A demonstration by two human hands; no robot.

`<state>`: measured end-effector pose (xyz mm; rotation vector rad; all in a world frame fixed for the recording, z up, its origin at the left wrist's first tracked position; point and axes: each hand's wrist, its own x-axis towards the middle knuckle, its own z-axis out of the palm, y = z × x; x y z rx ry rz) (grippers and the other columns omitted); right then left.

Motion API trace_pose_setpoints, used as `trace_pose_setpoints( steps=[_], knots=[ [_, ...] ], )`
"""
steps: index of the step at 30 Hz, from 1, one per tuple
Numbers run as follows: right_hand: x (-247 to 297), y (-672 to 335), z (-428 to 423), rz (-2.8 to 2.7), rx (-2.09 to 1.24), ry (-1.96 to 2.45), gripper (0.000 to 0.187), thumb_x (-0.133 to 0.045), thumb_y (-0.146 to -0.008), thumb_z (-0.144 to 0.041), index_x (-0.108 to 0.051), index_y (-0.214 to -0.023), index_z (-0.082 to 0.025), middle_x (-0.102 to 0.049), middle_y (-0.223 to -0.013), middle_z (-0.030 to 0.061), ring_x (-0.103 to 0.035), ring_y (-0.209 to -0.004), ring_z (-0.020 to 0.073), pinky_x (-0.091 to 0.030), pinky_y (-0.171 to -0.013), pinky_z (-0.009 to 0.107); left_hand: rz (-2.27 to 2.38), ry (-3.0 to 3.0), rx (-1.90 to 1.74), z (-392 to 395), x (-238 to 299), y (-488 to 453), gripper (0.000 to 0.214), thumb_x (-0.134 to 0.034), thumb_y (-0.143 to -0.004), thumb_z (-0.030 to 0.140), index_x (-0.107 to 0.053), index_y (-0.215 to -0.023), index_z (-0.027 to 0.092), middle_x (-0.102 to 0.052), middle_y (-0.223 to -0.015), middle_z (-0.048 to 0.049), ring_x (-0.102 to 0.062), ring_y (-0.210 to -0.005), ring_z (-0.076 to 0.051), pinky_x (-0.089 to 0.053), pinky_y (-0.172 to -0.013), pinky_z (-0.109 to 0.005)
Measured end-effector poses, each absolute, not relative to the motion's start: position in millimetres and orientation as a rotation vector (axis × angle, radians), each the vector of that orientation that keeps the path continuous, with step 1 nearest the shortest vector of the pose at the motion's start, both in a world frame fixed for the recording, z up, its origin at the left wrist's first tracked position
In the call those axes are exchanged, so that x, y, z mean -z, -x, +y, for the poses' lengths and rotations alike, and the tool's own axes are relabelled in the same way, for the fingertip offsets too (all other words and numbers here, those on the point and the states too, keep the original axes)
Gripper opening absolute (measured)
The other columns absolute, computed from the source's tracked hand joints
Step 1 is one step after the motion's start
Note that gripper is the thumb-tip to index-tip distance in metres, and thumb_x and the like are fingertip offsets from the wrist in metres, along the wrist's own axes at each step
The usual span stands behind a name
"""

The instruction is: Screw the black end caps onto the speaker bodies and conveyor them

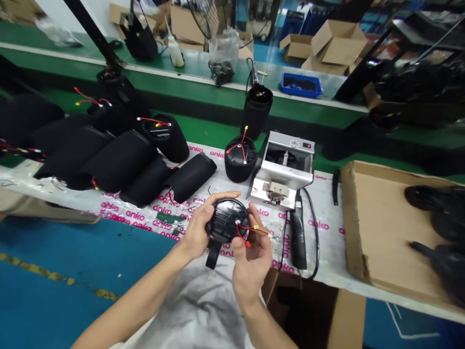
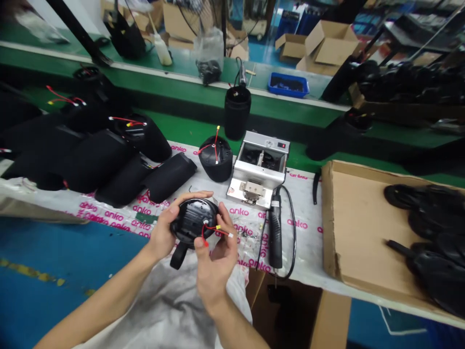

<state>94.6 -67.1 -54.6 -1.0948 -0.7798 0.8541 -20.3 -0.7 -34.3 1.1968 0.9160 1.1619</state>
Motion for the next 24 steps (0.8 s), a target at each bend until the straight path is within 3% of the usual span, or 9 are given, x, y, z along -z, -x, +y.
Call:
trace_pose_setpoints(
  steps=[7, 13, 17, 20, 24],
  knots=[
    [61.4, -98.3, -59.1, -0.833, -0.936, 0.956, 0.04, -0.086, -0.1, -0.04, -0.066, -0.134, -0.03, -0.055, -0.166, 0.0106, -0.051, -0.158, 0.0342, -0.048, -0.128, 0.062, 1.043, -1.092, -1.15, 9.3, 16.7, 24.3, 0.046, -0.064, -0.101, 0.059, -0.079, -0.113, 0.018, -0.082, -0.12, -0.0132, -0.075, -0.115, -0.034, -0.058, -0.103, -0.043],
    [57.3, -92.6, -54.5, -0.886, -0.937, 0.952, 0.038, -0.081, -0.103, -0.039, -0.059, -0.134, -0.032, -0.051, -0.168, 0.0096, -0.049, -0.159, 0.0324, -0.046, -0.13, 0.061, 0.853, -1.222, -0.77, 70.4, -0.8, 41.4, 0.028, -0.086, -0.088, 0.04, -0.071, -0.083, 0.016, -0.08, -0.101, -0.0102, -0.074, -0.097, -0.026, -0.057, -0.091, -0.033],
    [59.9, -98.5, -54.9, -0.93, -0.93, 0.981, 0.04, -0.08, -0.104, -0.043, -0.057, -0.135, -0.03, -0.046, -0.17, 0.0116, -0.046, -0.16, 0.0322, -0.045, -0.13, 0.06, 0.682, -1.176, -0.697, 81.2, 1.9, 25.9, 0.028, -0.078, -0.083, 0.045, -0.069, -0.083, 0.018, -0.079, -0.091, -0.0111, -0.074, -0.087, -0.028, -0.06, -0.083, -0.037],
    [62.7, -107.0, -56.0, -0.952, -0.943, 1.011, 0.041, -0.081, -0.102, -0.048, -0.06, -0.131, -0.028, -0.043, -0.172, 0.0129, -0.043, -0.162, 0.0343, -0.04, -0.132, 0.062, 0.613, -1.169, -0.624, 73.7, 4.2, 20.1, 0.035, -0.067, -0.089, 0.047, -0.077, -0.093, 0.015, -0.082, -0.097, -0.0157, -0.078, -0.091, -0.032, -0.062, -0.089, -0.042],
    [63.6, -112.2, -54.8, -0.933, -0.978, 1.038, 0.042, -0.084, -0.098, -0.053, -0.062, -0.12, -0.024, -0.044, -0.172, 0.0148, -0.044, -0.161, 0.036, -0.037, -0.134, 0.063, 0.596, -1.205, -0.585, 70.0, 4.4, 24.6, 0.041, -0.063, -0.091, 0.046, -0.083, -0.088, 0.011, -0.084, -0.092, -0.0169, -0.08, -0.093, -0.035, -0.062, -0.095, -0.045]
  ],
)
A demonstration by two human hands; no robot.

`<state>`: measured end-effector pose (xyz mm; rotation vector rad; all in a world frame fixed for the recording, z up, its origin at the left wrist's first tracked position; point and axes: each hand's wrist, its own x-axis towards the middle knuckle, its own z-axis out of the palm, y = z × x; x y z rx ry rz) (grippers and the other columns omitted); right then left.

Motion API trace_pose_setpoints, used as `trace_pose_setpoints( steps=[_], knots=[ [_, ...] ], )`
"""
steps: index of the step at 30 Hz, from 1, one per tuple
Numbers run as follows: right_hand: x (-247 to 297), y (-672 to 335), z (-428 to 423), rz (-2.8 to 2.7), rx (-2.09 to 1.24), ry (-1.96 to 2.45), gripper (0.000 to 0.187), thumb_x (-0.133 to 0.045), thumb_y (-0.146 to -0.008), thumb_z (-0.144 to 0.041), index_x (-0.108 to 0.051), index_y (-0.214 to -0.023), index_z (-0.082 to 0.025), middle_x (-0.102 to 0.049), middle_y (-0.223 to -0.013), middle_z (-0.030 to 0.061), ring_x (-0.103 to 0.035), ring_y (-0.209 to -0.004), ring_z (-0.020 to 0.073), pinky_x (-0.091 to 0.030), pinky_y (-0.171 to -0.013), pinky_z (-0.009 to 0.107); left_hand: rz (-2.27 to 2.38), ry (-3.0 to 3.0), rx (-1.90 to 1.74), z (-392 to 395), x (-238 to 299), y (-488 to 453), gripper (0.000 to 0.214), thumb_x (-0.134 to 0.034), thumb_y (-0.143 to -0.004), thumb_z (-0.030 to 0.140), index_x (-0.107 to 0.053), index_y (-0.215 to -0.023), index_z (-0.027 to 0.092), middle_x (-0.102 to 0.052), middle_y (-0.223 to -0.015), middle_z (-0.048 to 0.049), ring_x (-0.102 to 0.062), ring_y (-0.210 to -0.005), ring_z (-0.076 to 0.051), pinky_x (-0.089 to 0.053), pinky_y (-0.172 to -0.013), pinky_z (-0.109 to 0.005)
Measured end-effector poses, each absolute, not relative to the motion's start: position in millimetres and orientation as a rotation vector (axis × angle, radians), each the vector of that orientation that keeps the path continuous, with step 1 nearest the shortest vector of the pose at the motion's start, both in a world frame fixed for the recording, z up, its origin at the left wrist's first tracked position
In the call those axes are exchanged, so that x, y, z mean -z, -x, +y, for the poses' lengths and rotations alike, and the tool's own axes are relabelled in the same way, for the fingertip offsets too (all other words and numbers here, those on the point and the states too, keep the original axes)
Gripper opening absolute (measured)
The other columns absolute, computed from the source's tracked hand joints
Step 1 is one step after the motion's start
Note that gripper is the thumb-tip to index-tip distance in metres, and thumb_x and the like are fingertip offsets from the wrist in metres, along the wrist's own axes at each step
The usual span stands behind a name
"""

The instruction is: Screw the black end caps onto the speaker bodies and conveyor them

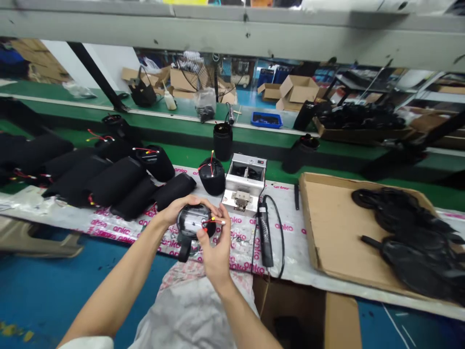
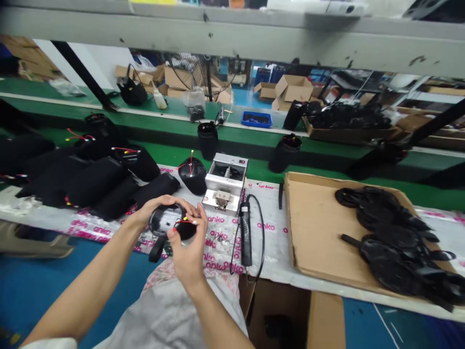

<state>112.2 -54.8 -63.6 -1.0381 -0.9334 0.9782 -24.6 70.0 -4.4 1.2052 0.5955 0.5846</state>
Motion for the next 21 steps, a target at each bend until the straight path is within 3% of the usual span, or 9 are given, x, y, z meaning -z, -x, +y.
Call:
trace_pose_setpoints(
  steps=[5, 9, 15, 21],
  knots=[
    [67.4, -108.8, -51.9, -0.864, -0.952, 1.042, 0.046, -0.084, -0.097, -0.056, -0.058, -0.117, -0.024, -0.044, -0.171, 0.0158, -0.042, -0.162, 0.0324, -0.026, -0.138, 0.06, 0.603, -1.231, -0.59, 73.0, 6.5, 25.8, 0.044, -0.063, -0.09, 0.048, -0.086, -0.091, 0.01, -0.085, -0.094, -0.0168, -0.079, -0.088, -0.031, -0.061, -0.089, -0.041],
    [72.8, -103.6, -48.3, -0.859, -0.883, 1.04, 0.049, -0.082, -0.097, -0.058, -0.057, -0.12, -0.022, -0.047, -0.167, 0.0171, -0.053, -0.152, 0.0328, -0.036, -0.132, 0.059, 0.56, -1.262, -0.599, 75.6, 11.4, 25.1, 0.046, -0.064, -0.087, 0.052, -0.084, -0.09, 0.01, -0.084, -0.09, -0.0141, -0.076, -0.082, -0.028, -0.059, -0.086, -0.038],
    [78.5, -99.8, -46.0, -0.948, -0.691, 1.122, 0.045, -0.077, -0.105, -0.05, -0.066, -0.133, -0.016, -0.061, -0.15, 0.0144, -0.056, -0.145, 0.0362, -0.044, -0.127, 0.065, 0.469, -1.298, -0.603, 83.2, 18.2, 27.2, 0.044, -0.064, -0.086, 0.053, -0.081, -0.087, 0.013, -0.083, -0.089, -0.0092, -0.074, -0.085, -0.025, -0.056, -0.088, -0.034],
    [51.5, -181.9, -47.3, -1.201, -0.701, 1.378, 0.043, -0.078, -0.107, -0.041, -0.067, -0.14, -0.017, -0.065, -0.146, 0.0135, -0.065, -0.134, 0.0323, -0.056, -0.117, 0.058, 0.4, -1.292, -0.586, 78.2, 25.1, 29.8, 0.047, -0.061, -0.091, 0.052, -0.082, -0.095, 0.011, -0.084, -0.096, -0.0108, -0.075, -0.09, -0.026, -0.056, -0.09, -0.034]
  ],
)
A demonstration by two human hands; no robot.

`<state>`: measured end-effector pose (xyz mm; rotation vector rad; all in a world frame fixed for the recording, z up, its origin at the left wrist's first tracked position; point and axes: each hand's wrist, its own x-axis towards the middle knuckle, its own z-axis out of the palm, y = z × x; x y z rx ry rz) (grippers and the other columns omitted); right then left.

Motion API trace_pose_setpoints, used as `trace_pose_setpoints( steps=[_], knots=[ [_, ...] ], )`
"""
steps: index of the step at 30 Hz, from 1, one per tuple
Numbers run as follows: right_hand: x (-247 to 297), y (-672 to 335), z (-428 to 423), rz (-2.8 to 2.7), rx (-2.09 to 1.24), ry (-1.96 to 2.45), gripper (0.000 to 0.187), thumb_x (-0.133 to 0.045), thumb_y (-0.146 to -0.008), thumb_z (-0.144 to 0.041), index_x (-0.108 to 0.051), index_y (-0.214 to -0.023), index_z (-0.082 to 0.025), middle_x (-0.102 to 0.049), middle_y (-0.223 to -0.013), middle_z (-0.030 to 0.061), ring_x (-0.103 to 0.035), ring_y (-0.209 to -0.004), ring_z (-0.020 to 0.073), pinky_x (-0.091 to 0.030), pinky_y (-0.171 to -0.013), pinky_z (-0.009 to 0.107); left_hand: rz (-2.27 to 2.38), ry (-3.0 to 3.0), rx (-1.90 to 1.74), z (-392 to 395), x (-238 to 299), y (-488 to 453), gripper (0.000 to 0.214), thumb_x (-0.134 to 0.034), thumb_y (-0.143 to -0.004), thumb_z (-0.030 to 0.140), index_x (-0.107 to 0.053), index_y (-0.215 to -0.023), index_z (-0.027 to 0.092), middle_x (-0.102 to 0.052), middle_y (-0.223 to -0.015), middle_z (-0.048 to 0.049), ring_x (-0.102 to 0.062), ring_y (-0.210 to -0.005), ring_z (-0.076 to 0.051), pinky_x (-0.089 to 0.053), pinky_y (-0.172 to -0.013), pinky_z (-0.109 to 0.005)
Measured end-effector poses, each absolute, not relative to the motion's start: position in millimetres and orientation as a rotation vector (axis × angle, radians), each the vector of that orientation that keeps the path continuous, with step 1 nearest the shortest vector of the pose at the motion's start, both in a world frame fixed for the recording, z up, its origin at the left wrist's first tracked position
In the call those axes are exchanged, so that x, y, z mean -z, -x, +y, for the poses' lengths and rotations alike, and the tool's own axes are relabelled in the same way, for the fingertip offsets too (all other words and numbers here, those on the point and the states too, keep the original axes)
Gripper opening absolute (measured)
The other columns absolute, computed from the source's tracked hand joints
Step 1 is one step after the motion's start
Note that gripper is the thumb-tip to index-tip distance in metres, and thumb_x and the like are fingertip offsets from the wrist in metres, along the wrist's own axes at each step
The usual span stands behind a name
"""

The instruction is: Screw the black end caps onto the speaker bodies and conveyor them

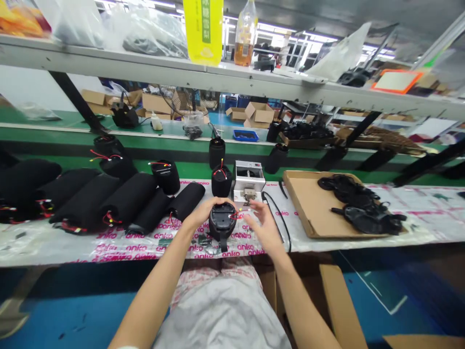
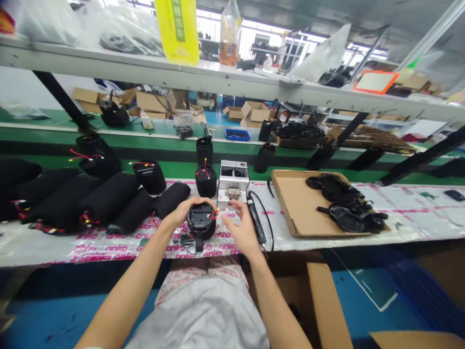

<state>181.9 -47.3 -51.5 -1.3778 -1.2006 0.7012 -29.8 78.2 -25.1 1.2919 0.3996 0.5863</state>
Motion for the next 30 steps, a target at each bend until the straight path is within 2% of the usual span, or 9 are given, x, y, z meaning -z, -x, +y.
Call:
trace_pose_setpoints(
  steps=[6, 14, 18, 21, 24, 26, 28, 29, 30],
  knots=[
    [37.5, -290.8, -43.8, -1.229, -0.665, 1.97, 0.03, -0.075, -0.109, -0.039, -0.071, -0.125, -0.014, -0.072, -0.12, 0.0088, -0.073, -0.105, 0.0232, -0.066, -0.096, 0.044, 0.35, -1.285, -0.565, 74.2, 29.1, 32.2, 0.044, -0.055, -0.098, 0.045, -0.083, -0.099, 0.011, -0.084, -0.101, -0.011, -0.075, -0.094, -0.026, -0.055, -0.092, -0.035],
    [69.4, -288.7, -14.3, -1.304, -0.746, 2.304, 0.037, -0.077, -0.108, -0.041, -0.068, -0.132, -0.015, -0.071, -0.124, 0.0098, -0.072, -0.109, 0.025, -0.066, -0.097, 0.046, 0.312, -1.314, -0.504, 76.1, 21.3, 34.4, 0.048, -0.052, -0.104, 0.045, -0.086, -0.106, 0.01, -0.085, -0.11, -0.0145, -0.076, -0.1, -0.029, -0.056, -0.098, -0.037],
    [52.9, -306.4, -14.3, -1.288, -0.905, 2.107, 0.029, -0.079, -0.106, -0.041, -0.072, -0.113, -0.013, -0.071, -0.103, 0.0043, -0.07, -0.09, 0.0192, -0.065, -0.086, 0.037, 0.295, -1.328, -0.5, 75.9, 20.5, 35.1, 0.051, -0.048, -0.108, 0.043, -0.086, -0.111, 0.01, -0.085, -0.12, -0.0168, -0.077, -0.113, -0.032, -0.053, -0.107, -0.038],
    [23.2, -323.3, -26.5, -1.182, -0.986, 1.788, 0.048, -0.086, -0.095, -0.06, -0.07, -0.1, -0.015, -0.068, -0.09, 0.0028, -0.067, -0.077, 0.0175, -0.062, -0.072, 0.031, 0.29, -1.368, -0.48, 76.7, 20.4, 35.8, 0.054, -0.042, -0.11, 0.04, -0.086, -0.115, 0.009, -0.084, -0.125, -0.0181, -0.077, -0.117, -0.033, -0.053, -0.108, -0.039],
    [-9.4, -325.3, -32.8, -1.02, -0.977, 1.426, 0.071, -0.086, -0.078, -0.085, -0.066, -0.111, -0.025, -0.067, -0.091, 0.0018, -0.064, -0.067, 0.0166, -0.057, -0.055, 0.026, 0.284, -1.374, -0.455, 78.2, 19.6, 35.1, 0.053, -0.043, -0.109, 0.04, -0.087, -0.109, 0.009, -0.085, -0.116, -0.0168, -0.078, -0.107, -0.031, -0.054, -0.103, -0.036],
    [-29.2, -315.3, -28.7, -0.964, -1.004, 1.218, 0.075, -0.075, -0.074, -0.098, -0.064, -0.106, -0.031, -0.057, -0.075, -0.0046, -0.048, -0.046, 0.0113, -0.044, -0.038, 0.022, 0.286, -1.352, -0.449, 79.0, 19.0, 34.0, 0.052, -0.044, -0.108, 0.04, -0.086, -0.108, 0.009, -0.085, -0.112, -0.0161, -0.078, -0.103, -0.029, -0.054, -0.1, -0.034],
    [-48.5, -297.6, -19.4, -0.983, -1.105, 0.954, 0.074, -0.065, -0.079, -0.101, -0.062, -0.089, -0.028, -0.04, -0.058, -0.0088, -0.026, -0.031, 0.0078, -0.026, -0.025, 0.021, 0.292, -1.335, -0.451, 79.2, 18.2, 33.1, 0.051, -0.046, -0.108, 0.04, -0.086, -0.107, 0.009, -0.085, -0.111, -0.0158, -0.078, -0.103, -0.03, -0.055, -0.1, -0.034],
    [-58.2, -286.8, -13.7, -1.007, -1.147, 0.831, 0.073, -0.064, -0.083, -0.099, -0.062, -0.082, -0.027, -0.036, -0.054, -0.0093, -0.021, -0.029, 0.0073, -0.022, -0.023, 0.022, 0.296, -1.332, -0.451, 79.1, 17.7, 32.8, 0.05, -0.046, -0.107, 0.04, -0.086, -0.107, 0.009, -0.085, -0.111, -0.0158, -0.078, -0.103, -0.03, -0.055, -0.1, -0.034],
    [-67.6, -275.3, -7.6, -1.033, -1.155, 0.732, 0.071, -0.068, -0.086, -0.095, -0.065, -0.078, -0.024, -0.039, -0.052, -0.008, -0.024, -0.028, 0.0075, -0.023, -0.023, 0.022, 0.301, -1.333, -0.452, 78.9, 17.0, 32.7, 0.05, -0.047, -0.107, 0.04, -0.086, -0.107, 0.009, -0.086, -0.111, -0.0158, -0.078, -0.103, -0.03, -0.055, -0.1, -0.034]
  ],
)
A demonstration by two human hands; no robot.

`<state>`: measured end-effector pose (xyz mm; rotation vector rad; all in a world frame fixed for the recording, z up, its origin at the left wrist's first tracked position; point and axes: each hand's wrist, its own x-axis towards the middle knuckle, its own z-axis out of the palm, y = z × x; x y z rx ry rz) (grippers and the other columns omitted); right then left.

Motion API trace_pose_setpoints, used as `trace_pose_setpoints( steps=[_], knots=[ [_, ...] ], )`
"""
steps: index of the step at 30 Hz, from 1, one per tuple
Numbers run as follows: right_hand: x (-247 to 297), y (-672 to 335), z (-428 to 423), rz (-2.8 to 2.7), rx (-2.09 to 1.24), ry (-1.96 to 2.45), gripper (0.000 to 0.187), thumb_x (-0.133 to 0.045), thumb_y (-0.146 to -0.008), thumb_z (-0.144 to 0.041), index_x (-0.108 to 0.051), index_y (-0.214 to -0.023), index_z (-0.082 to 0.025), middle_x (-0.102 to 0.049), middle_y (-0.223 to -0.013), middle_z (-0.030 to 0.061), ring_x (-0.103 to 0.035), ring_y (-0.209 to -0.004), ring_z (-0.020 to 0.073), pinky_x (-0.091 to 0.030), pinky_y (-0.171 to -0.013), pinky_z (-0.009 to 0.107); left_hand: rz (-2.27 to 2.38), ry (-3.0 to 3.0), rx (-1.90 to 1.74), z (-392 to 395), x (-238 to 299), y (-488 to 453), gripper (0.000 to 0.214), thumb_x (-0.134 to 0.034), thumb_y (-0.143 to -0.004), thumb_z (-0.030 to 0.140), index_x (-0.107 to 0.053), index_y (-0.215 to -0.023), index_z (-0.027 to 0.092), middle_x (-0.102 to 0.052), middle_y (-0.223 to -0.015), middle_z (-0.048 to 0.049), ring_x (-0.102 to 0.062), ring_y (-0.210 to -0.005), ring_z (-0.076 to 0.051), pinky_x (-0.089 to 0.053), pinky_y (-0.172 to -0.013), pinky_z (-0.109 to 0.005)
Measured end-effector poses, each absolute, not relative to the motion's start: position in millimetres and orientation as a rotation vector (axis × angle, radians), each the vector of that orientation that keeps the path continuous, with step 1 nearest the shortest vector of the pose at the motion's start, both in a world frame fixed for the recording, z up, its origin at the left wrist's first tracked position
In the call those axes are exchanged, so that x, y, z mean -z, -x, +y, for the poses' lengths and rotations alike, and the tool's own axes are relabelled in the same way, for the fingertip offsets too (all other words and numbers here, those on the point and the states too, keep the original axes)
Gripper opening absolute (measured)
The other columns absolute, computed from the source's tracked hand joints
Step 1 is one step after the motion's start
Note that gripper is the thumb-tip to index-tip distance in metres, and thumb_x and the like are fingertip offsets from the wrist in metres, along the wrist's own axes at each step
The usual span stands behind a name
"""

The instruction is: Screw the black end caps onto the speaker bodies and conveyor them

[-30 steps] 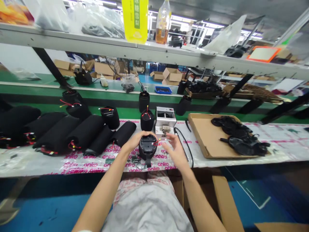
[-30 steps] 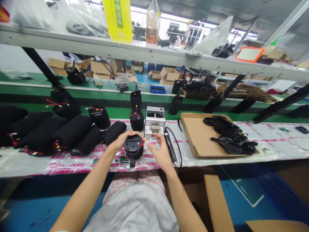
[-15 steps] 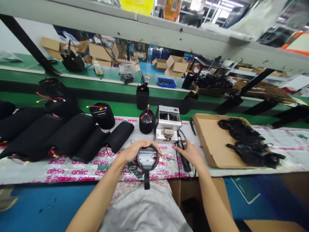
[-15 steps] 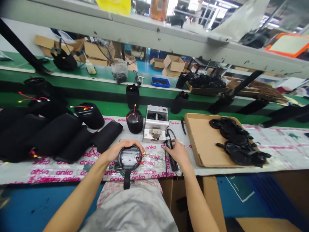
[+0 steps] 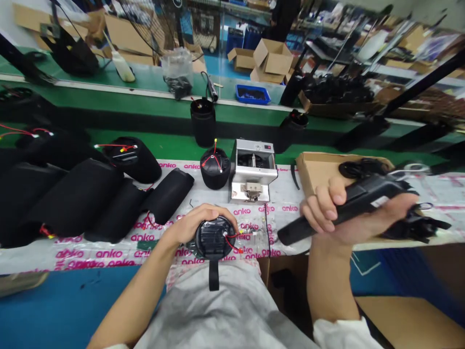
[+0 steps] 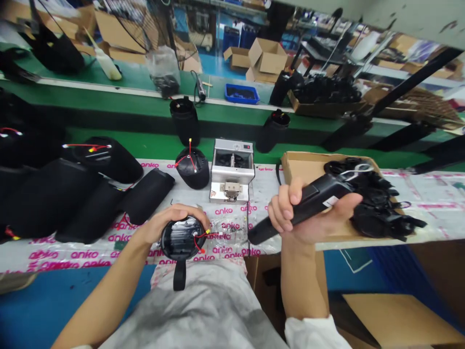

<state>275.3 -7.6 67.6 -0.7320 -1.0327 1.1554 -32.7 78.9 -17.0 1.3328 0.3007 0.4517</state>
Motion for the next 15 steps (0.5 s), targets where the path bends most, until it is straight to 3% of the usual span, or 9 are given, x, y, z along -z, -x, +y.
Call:
trace_pose_setpoints(
  steps=[4, 10, 15],
  knots=[
    [-90.1, -231.7, 19.4, -1.202, -0.78, 0.64, 0.07, -0.076, -0.091, -0.085, -0.082, -0.084, -0.016, -0.065, -0.068, 0.0062, -0.055, -0.038, 0.0152, -0.038, -0.03, 0.027, 0.31, -1.349, -0.459, 77.2, 14.2, 33.4, 0.052, -0.046, -0.108, 0.041, -0.087, -0.108, 0.008, -0.086, -0.11, -0.0168, -0.079, -0.104, -0.032, -0.056, -0.101, -0.036],
    [-52.6, -206.0, 64.4, -1.311, -0.582, 0.433, 0.073, -0.055, -0.101, -0.081, -0.087, -0.095, -0.015, -0.067, -0.077, 0.0086, -0.058, -0.039, 0.0152, -0.034, -0.027, 0.025, 0.317, -1.314, -0.459, 75.2, 13.3, 33.7, 0.052, -0.044, -0.107, 0.038, -0.086, -0.107, 0.008, -0.086, -0.112, -0.0175, -0.079, -0.104, -0.031, -0.056, -0.101, -0.036],
    [-29.9, -201.0, 76.0, -1.193, -0.635, 0.548, 0.077, -0.054, -0.098, -0.087, -0.084, -0.086, -0.018, -0.069, -0.076, 0.0083, -0.056, -0.037, 0.0136, -0.027, -0.027, 0.023, 0.337, -1.283, -0.439, 75.5, 13.1, 33.1, 0.051, -0.047, -0.104, 0.04, -0.086, -0.105, 0.007, -0.086, -0.109, -0.0177, -0.078, -0.1, -0.031, -0.058, -0.098, -0.037]
  ],
)
